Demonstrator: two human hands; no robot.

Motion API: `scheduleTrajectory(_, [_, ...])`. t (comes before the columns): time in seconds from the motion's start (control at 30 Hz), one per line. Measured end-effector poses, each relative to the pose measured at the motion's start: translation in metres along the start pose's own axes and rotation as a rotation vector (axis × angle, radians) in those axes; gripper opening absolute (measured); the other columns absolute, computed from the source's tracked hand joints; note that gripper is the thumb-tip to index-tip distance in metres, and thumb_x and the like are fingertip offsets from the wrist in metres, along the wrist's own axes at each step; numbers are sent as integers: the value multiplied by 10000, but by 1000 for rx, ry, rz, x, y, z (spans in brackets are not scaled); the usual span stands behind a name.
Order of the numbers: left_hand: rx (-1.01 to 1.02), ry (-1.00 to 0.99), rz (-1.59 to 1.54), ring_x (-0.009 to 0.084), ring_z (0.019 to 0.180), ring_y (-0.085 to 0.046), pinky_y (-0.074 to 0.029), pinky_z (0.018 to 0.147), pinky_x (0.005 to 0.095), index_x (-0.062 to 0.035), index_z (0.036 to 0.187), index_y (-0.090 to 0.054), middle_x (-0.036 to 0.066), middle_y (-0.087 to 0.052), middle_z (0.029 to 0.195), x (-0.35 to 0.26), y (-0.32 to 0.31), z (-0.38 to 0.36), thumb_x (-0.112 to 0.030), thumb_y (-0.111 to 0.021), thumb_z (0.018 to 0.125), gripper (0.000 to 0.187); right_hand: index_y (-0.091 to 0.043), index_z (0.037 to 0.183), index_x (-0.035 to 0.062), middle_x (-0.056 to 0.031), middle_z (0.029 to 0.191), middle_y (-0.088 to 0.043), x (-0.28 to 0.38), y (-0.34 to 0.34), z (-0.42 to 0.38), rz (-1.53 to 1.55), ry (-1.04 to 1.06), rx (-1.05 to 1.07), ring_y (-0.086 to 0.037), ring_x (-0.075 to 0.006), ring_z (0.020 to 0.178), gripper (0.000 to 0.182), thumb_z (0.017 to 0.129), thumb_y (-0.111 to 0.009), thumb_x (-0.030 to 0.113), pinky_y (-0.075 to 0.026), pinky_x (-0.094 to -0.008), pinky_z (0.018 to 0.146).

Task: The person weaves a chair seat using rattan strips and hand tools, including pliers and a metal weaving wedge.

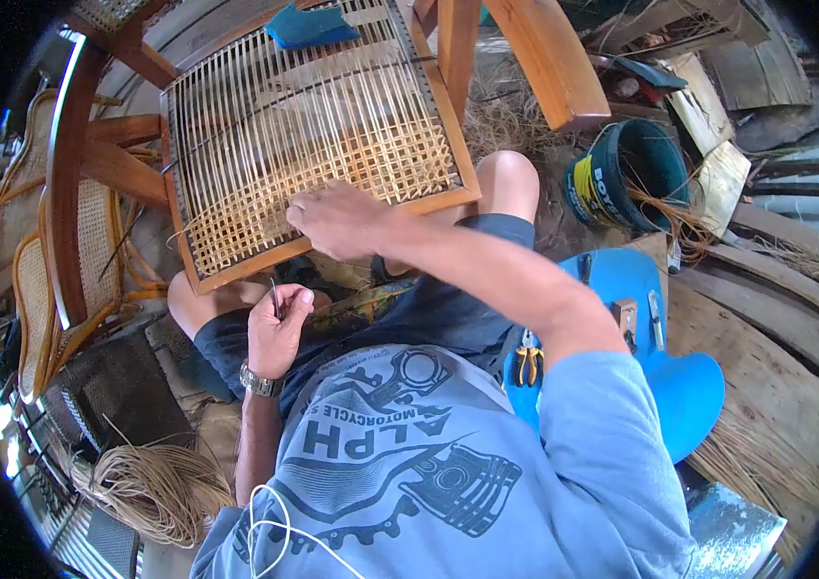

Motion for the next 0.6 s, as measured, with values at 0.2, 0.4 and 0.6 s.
scheduleTrajectory(0.2, [-153, -21, 67, 60, 734, -575, -482, 678, 232, 11, 1005, -675, 6, -671, 811, 6, 36, 9, -209, -690, 956, 227, -624, 779, 63, -103, 791, -613, 28, 32, -62, 328, -124, -53, -639, -302, 810, 226, 893, -676, 251, -481, -420, 716])
scheduleTrajectory(0.4, [-432, 11, 141, 82, 755, -624, -492, 707, 243, 8, 990, -679, 21, -690, 799, 18, 115, 40, -259, -611, 1002, 276, -647, 880, 18, -122, 792, -616, -31, 100, -115, 98, -606, -479, -613, -272, 727, 95, 921, -645, 104, -473, -367, 650])
scheduleTrajectory(0.6, [-25, -41, -137, 258, 707, -678, -538, 678, 399, -79, 1009, -662, 70, -724, 861, -54, -10, 60, -386, -347, 1080, 445, -590, 1161, -10, -133, 915, -666, 5, 64, -89, 554, -706, -306, -654, -206, 832, 248, 974, -618, 150, -525, -336, 777])
Point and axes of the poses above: each hand's wrist, its own z-axis towards the middle knuckle, its own y-axis out of the back of the hand, x = y × z, the point moved 4 cm from there along z, towards the middle knuckle
